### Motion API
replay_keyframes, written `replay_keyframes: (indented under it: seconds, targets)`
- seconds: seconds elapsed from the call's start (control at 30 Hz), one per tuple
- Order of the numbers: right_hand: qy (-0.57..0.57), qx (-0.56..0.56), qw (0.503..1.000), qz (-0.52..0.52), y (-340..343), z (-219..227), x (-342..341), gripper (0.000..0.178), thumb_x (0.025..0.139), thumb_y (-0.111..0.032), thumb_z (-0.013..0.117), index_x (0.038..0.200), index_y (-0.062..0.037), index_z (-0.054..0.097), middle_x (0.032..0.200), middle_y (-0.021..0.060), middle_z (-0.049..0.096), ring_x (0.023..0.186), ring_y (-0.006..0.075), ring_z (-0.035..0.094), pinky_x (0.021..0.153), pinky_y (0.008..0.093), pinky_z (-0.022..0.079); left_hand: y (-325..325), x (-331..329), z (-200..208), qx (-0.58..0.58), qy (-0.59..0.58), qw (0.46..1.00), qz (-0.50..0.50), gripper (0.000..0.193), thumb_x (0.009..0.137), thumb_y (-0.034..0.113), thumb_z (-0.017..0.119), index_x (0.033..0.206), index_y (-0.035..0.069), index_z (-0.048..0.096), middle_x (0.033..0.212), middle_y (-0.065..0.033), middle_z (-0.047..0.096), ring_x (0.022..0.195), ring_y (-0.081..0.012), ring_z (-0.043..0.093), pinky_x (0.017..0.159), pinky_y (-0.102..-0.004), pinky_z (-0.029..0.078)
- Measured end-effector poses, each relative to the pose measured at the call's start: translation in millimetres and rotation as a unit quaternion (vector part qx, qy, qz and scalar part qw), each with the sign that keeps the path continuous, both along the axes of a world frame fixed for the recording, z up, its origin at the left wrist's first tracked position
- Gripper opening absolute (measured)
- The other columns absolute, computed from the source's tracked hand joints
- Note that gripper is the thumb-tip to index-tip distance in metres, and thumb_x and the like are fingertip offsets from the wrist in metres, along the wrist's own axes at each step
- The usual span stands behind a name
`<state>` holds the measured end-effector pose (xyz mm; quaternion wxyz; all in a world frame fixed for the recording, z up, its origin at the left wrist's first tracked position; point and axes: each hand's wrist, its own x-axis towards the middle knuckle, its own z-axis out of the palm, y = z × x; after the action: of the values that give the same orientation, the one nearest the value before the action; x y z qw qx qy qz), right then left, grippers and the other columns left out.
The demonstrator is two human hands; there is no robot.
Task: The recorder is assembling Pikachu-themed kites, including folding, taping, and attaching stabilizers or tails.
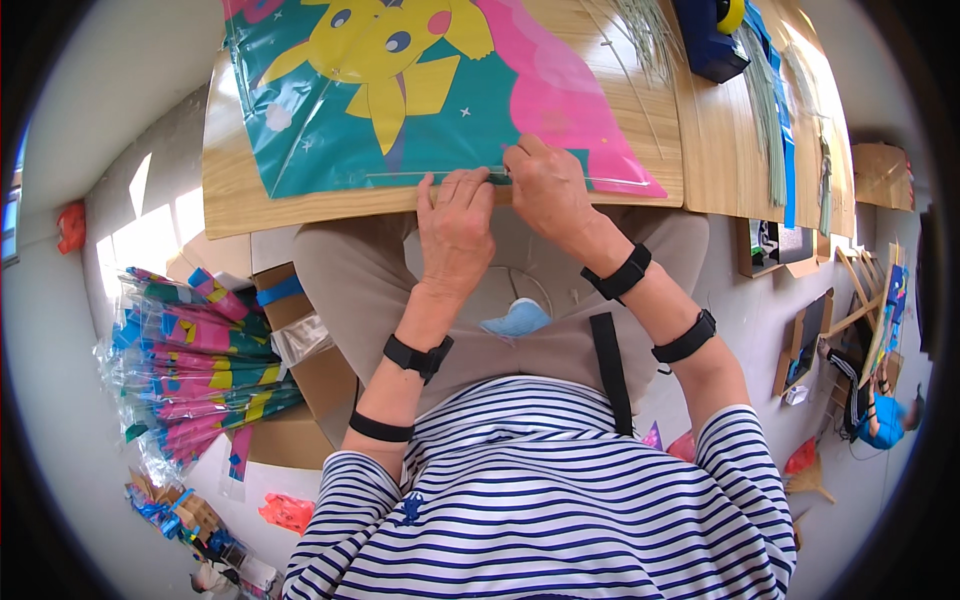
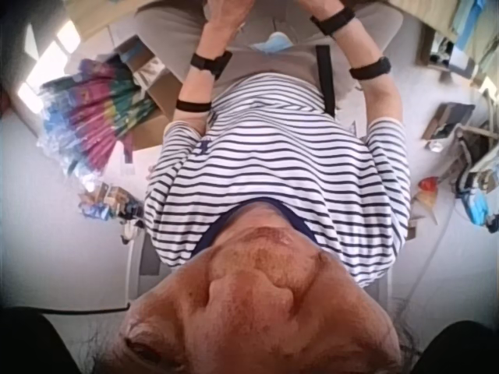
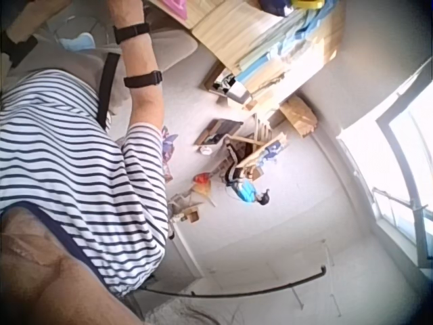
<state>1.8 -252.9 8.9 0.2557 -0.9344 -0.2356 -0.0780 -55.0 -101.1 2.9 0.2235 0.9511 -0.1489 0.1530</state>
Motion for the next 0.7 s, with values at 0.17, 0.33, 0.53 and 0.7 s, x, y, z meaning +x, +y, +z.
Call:
replay_keyframes:
  seconds: [0.17, 0.33, 0.53, 0.7]
  targets:
    - [-0.030, -0.029, 0.997, 0.071, 2.6, -3.4, 7.0, 0.001, 0.075, 0.000, 0.062, 0.074, 0.0000, 0.061, 0.081, 0.0165, 0.061, 0.072, 0.0378, 0.062, 0.063, 0.0478, 0.049, 0.8, 0.2, -3.2, -0.001, 0.004, 1.000, -0.004, 0.020, 0.078, 0.000, 0.060, 0.098, 0.004, 0.063, 0.115, -0.0064, 0.066, 0.115, -0.0253, 0.058, 0.106, -0.0542, 0.035]
    - [0.074, -0.004, 0.997, 0.032, -3.4, 3.6, 18.0, 0.005, 0.074, -0.002, 0.065, 0.073, -0.0006, 0.061, 0.078, 0.0173, 0.060, 0.071, 0.0391, 0.061, 0.063, 0.0480, 0.049, 1.3, 0.7, -1.9, -0.005, 0.001, 1.000, -0.001, 0.020, 0.079, 0.000, 0.059, 0.098, 0.004, 0.062, 0.116, -0.0064, 0.065, 0.116, -0.0252, 0.058, 0.106, -0.0553, 0.035]
    - [-0.001, 0.014, 0.999, 0.053, 8.9, -0.2, 11.7, 0.007, 0.071, -0.002, 0.068, 0.073, -0.0017, 0.061, 0.078, 0.0172, 0.059, 0.070, 0.0386, 0.061, 0.061, 0.0462, 0.049, 1.4, -4.4, -2.5, -0.017, -0.004, 1.000, -0.002, 0.021, 0.079, -0.001, 0.059, 0.100, 0.005, 0.062, 0.117, -0.0062, 0.064, 0.118, -0.0252, 0.057, 0.106, -0.0562, 0.035]
    - [-0.024, -0.052, 0.995, 0.086, 17.4, 1.3, 13.5, 0.008, 0.069, -0.005, 0.069, 0.070, -0.0028, 0.062, 0.078, 0.0161, 0.060, 0.072, 0.0350, 0.064, 0.061, 0.0452, 0.051, 1.3, -6.5, 5.4, -0.033, 0.008, 0.999, 0.007, 0.020, 0.083, 0.000, 0.057, 0.101, 0.006, 0.063, 0.115, -0.0071, 0.065, 0.118, -0.0260, 0.058, 0.106, -0.0555, 0.036]
